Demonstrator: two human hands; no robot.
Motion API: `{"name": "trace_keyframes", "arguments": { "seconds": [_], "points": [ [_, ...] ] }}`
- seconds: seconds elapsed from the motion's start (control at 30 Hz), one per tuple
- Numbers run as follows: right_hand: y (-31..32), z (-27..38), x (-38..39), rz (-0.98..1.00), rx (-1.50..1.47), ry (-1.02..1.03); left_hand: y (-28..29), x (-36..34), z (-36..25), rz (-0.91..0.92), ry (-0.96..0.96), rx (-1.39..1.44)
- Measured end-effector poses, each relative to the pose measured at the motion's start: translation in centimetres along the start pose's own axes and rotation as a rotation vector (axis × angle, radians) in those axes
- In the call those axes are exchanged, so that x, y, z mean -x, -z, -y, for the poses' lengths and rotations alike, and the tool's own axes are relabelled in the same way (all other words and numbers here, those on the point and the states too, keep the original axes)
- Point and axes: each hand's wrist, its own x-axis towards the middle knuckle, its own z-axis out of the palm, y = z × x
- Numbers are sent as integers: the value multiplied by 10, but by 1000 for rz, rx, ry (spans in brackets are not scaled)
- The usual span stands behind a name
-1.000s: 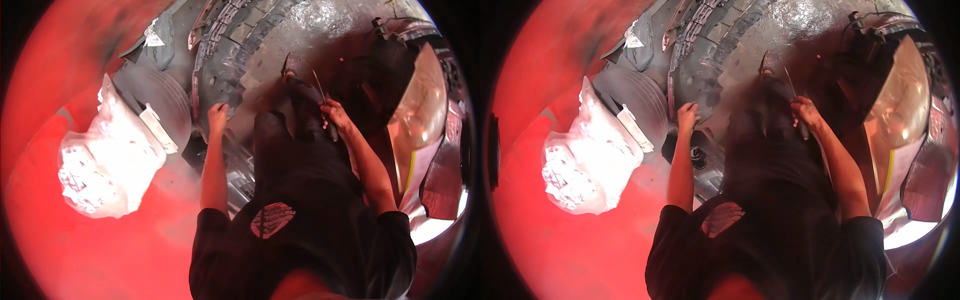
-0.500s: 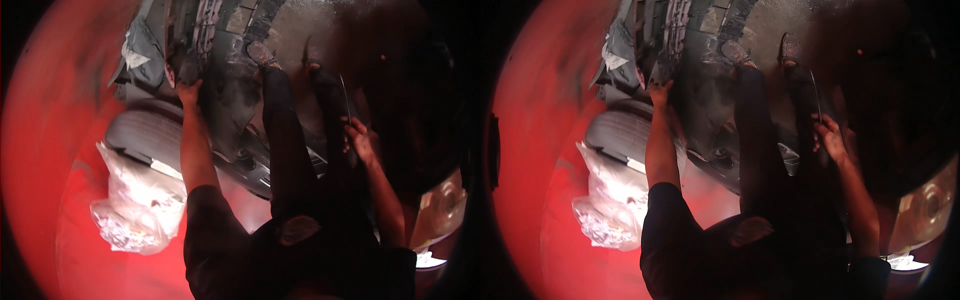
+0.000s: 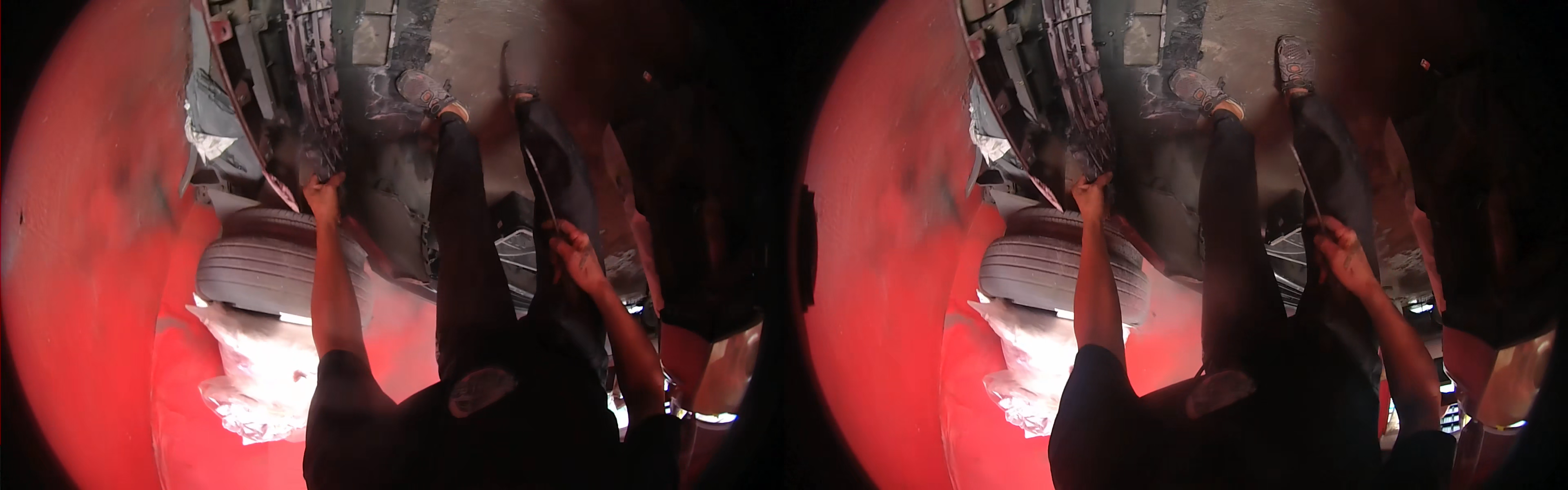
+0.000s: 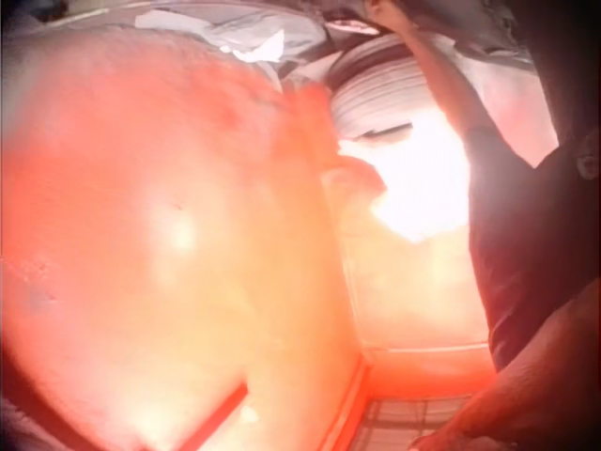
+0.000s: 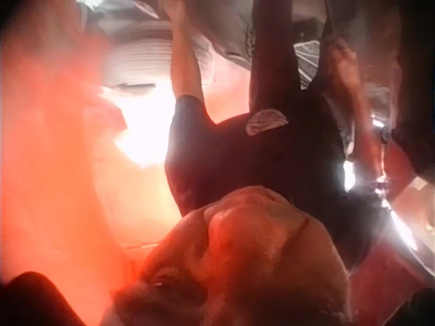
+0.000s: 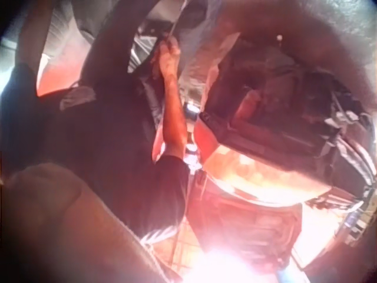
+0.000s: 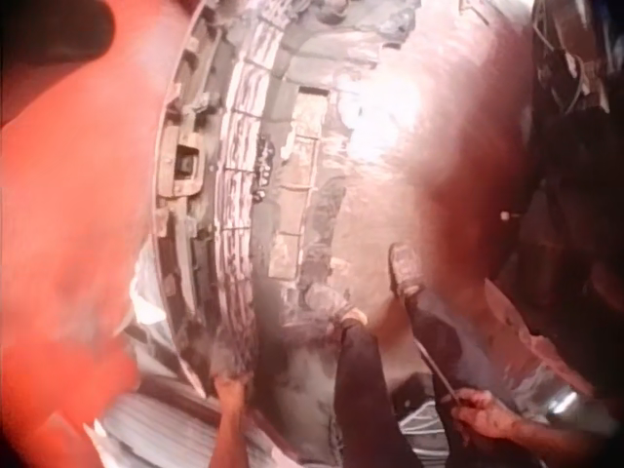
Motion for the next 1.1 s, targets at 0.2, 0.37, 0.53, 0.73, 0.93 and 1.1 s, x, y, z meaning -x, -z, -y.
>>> {"name": "trace_keyframes", "arguments": {
  "seconds": [0.2, 0.37, 0.53, 0.73, 0.93, 1.1],
  "points": [
    [-27, 5, -47, 78, 25, 71, -6, -16, -16, -7, -93, -19],
    [-54, -16, -146, 101, 15, 85, 7, -51, 7, 2, -13, -174],
    [-117, -17, -241, 122, -19, 432, -6, -45, -20, 94, 87, 3],
    [-217, 25, -328, 239, -419, 116, -4, -56, -19, 130, 167, -49],
    [-283, 39, -363, 281, -565, 184, -9, -49, -31, 172, 182, -71],
    [-283, 31, -391, 330, -448, 330, -7, -45, -23, 63, 193, -58]
  ]
}}
